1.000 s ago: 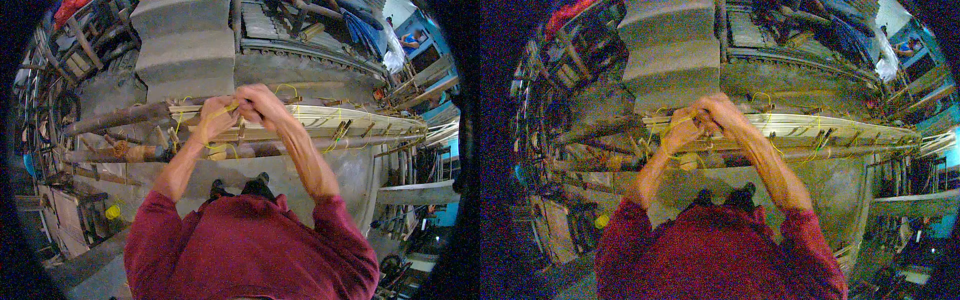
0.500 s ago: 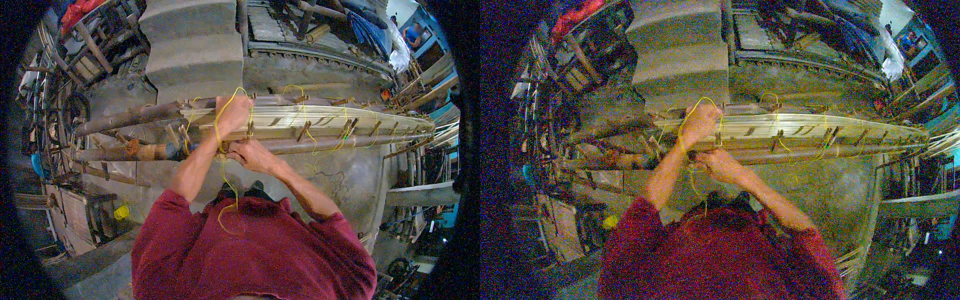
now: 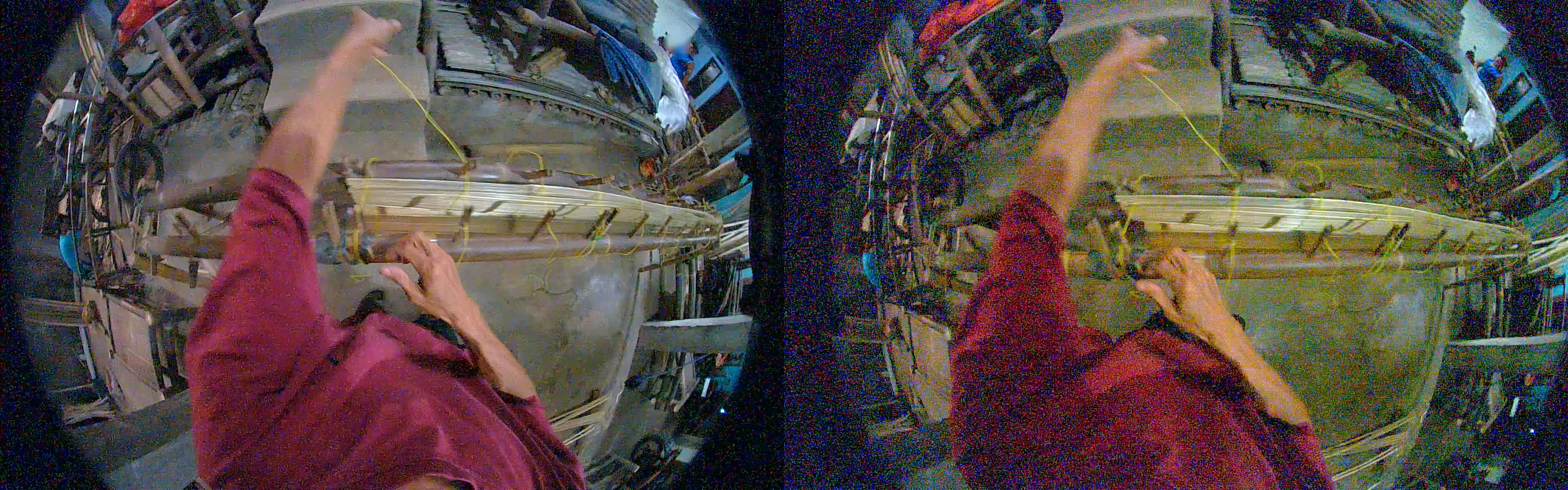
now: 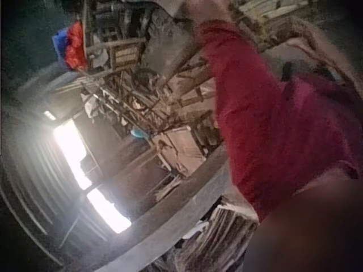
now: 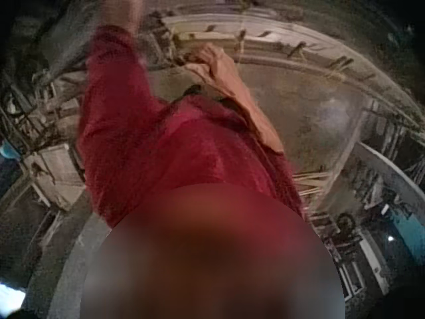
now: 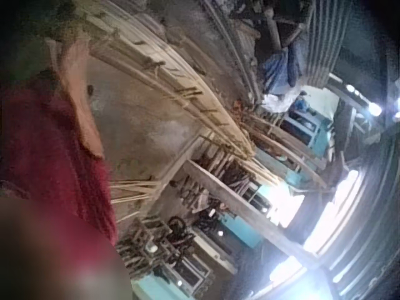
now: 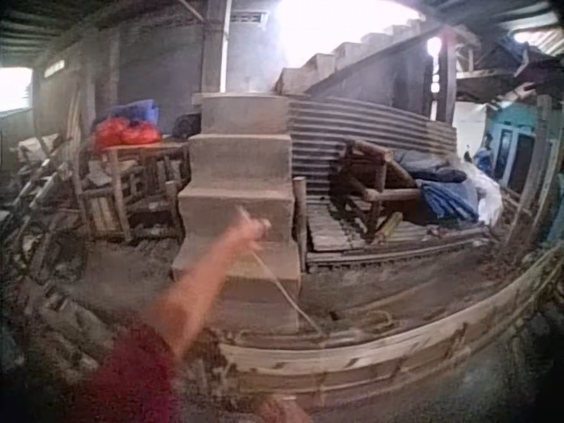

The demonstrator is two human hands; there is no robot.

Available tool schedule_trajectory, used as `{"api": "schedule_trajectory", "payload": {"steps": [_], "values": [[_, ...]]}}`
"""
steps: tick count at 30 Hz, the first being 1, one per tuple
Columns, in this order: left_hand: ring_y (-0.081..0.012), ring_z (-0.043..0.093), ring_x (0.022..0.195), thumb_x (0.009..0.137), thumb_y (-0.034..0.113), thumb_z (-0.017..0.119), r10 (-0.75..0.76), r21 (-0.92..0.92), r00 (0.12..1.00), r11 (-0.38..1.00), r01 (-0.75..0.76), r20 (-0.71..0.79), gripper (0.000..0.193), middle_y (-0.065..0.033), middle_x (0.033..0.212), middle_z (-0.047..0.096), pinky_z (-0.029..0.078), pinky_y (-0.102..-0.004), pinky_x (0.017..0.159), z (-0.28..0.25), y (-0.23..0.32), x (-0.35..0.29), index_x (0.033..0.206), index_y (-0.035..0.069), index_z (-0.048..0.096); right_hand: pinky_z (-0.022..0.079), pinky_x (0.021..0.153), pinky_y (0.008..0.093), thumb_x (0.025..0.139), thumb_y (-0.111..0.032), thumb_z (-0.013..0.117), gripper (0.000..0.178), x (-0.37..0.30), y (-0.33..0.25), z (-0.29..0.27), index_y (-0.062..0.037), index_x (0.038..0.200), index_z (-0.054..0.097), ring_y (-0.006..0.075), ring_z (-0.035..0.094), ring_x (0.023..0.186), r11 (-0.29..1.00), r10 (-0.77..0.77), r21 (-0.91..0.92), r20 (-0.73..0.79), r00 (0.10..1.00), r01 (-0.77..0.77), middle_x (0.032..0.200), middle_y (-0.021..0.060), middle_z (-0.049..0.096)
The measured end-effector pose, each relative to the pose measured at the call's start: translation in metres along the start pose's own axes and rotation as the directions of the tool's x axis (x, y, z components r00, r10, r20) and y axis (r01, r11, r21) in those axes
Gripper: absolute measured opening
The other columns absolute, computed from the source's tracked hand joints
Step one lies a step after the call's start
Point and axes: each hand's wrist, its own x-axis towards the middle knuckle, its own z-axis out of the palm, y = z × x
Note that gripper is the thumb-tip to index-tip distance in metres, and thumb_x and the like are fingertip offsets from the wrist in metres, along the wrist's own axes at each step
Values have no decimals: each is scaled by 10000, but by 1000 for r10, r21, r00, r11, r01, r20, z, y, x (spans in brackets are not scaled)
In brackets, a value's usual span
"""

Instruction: The person picks up thin bamboo strips from the floor and places them on a wooden jig. They then use yellow string to tie the strips together at multiple points along the jig, repeating the process for several bundles.

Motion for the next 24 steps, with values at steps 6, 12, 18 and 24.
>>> {"api": "schedule_trajectory", "payload": {"steps": [6,12,18,24], "values": [[-209,563,656,783,173,528,238,-217,938,958,-185,251,165,-106,735,581,458,-346,625,-93,23,-157,807,14,566,431,553,348,827,-249,509,227,31,-17,68,-24,813,533,304,552,638,844,469,-367,149,871,-391,698,139,562],[-306,590,647,786,103,529,446,-99,889,885,-455,-105,117,-147,720,582,473,-394,615,-28,21,-240,850,16,576,391,608,262,864,-181,440,189,34,-32,30,-27,768,495,168,488,666,970,-1,239,-132,991,33,715,71,532],[-370,564,706,790,186,516,180,-33,950,984,-177,254,174,-178,705,576,450,-459,614,-4,19,-242,924,78,548,394,599,254,905,-235,376,288,39,-60,21,-32,761,521,121,468,647,876,166,415,216,962,-244,710,37,524],[-324,564,624,789,271,530,172,-418,937,908,-31,305,229,-179,679,567,436,-420,567,46,-24,-238,833,50,569,373,522,274,896,-276,398,351,79,-62,3,-23,678,507,110,430,547,985,157,89,-103,982,-148,596,22,470]]}}
